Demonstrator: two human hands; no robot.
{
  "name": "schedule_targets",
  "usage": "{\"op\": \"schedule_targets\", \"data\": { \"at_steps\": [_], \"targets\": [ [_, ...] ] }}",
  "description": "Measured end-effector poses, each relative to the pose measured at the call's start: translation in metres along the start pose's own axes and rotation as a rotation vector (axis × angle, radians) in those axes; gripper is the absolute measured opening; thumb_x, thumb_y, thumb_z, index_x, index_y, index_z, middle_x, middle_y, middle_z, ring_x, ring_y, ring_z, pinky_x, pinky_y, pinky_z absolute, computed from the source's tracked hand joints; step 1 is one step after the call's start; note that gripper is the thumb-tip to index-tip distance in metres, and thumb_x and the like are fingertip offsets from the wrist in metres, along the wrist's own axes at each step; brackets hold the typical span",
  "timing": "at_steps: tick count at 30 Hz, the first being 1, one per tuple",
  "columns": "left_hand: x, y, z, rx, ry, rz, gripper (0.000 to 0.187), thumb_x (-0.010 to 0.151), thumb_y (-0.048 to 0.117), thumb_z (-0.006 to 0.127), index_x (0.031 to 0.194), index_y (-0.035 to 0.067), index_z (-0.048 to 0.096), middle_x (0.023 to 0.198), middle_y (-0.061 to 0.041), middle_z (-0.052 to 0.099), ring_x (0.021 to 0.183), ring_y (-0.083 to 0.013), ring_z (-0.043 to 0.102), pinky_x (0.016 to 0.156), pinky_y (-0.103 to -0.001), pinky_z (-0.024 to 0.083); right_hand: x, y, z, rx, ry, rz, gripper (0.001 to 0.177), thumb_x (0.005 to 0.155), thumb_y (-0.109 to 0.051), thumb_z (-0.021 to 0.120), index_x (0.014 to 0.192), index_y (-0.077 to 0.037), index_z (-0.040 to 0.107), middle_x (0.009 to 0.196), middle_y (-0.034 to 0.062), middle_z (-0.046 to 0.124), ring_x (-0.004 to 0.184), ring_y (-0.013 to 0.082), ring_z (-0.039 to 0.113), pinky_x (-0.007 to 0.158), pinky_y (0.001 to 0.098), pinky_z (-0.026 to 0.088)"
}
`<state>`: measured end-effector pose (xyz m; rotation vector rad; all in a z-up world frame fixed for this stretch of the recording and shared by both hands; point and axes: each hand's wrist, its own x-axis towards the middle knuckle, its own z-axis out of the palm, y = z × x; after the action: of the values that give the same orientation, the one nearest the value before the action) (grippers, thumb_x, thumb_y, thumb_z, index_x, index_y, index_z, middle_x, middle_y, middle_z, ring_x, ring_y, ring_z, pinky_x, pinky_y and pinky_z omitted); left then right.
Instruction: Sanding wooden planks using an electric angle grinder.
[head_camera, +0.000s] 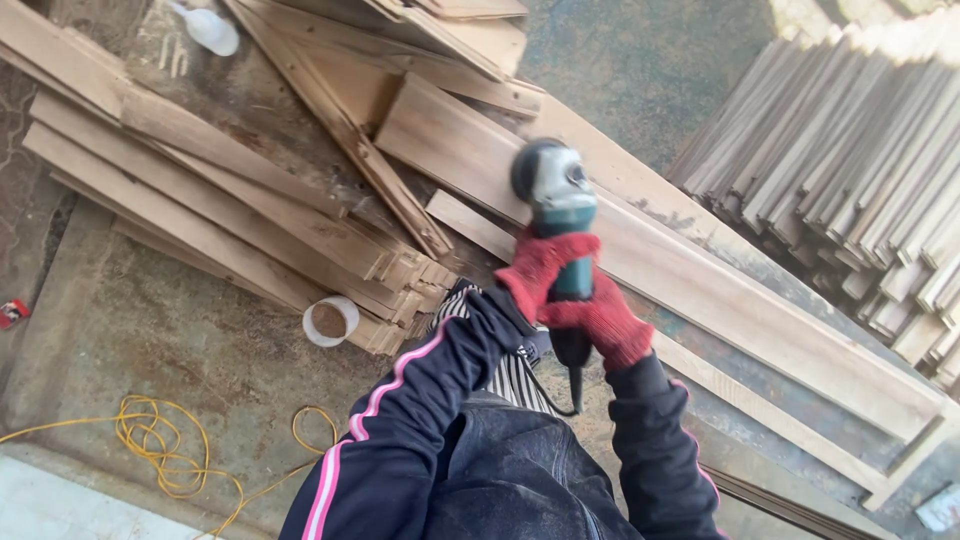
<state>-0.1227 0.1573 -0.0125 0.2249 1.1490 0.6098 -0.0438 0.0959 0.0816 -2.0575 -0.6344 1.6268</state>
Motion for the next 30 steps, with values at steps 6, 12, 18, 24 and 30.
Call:
{"op": "schedule_targets", "data": {
  "at_steps": [6,12,18,24,30],
  "targets": [
    [-0.050,-0.103,0.098,0.174,-0.182,-0.111,0.068,0.053,0.017,0.097,0.115,0.009,0.070,0.092,-0.015,0.074,0.083,-0.0301,0.074,0.080,-0.044,0.061,-0.063,0.108,-0.086,0.220,0.228,0.056,0.055,0.046,-0.011,0.097,0.095,-0.006,0.073,0.078,0.0126,0.070,0.075,0.0244,0.066,0.075,0.0393,0.053],
    [-0.051,-0.190,0.120,0.678,-0.614,0.345,0.080,0.045,0.037,0.093,0.120,0.021,0.070,0.120,-0.011,0.066,0.111,-0.0329,0.066,0.103,-0.045,0.052,-0.112,0.149,-0.115,0.367,0.392,0.082,0.053,0.049,-0.012,0.094,0.096,-0.006,0.073,0.079,0.0122,0.070,0.072,0.0234,0.065,0.072,0.0377,0.051],
    [-0.053,-0.163,0.117,0.671,-0.570,0.338,0.072,0.047,0.028,0.093,0.114,0.020,0.070,0.112,-0.010,0.064,0.101,-0.0290,0.067,0.095,-0.040,0.054,-0.100,0.131,-0.100,0.379,0.364,0.031,0.050,0.048,-0.008,0.094,0.094,-0.007,0.073,0.076,0.0109,0.070,0.067,0.0213,0.064,0.067,0.0346,0.052],
    [-0.042,-0.074,0.060,0.135,-0.123,-0.074,0.061,0.051,0.011,0.096,0.106,0.006,0.071,0.079,-0.015,0.072,0.070,-0.0272,0.074,0.070,-0.037,0.063,-0.045,0.096,-0.049,0.259,0.204,-0.014,0.051,0.046,-0.008,0.095,0.091,-0.006,0.072,0.074,0.0114,0.069,0.067,0.0233,0.066,0.067,0.0354,0.054],
    [0.009,0.006,-0.040,0.043,0.055,0.031,0.063,0.054,0.016,0.098,0.110,0.007,0.070,0.080,-0.015,0.072,0.073,-0.0283,0.075,0.069,-0.042,0.063,0.012,0.019,0.037,0.031,0.016,-0.072,0.057,0.046,-0.022,0.100,0.096,-0.011,0.074,0.079,0.0111,0.070,0.077,0.0255,0.068,0.077,0.0372,0.054]
  ]
}}
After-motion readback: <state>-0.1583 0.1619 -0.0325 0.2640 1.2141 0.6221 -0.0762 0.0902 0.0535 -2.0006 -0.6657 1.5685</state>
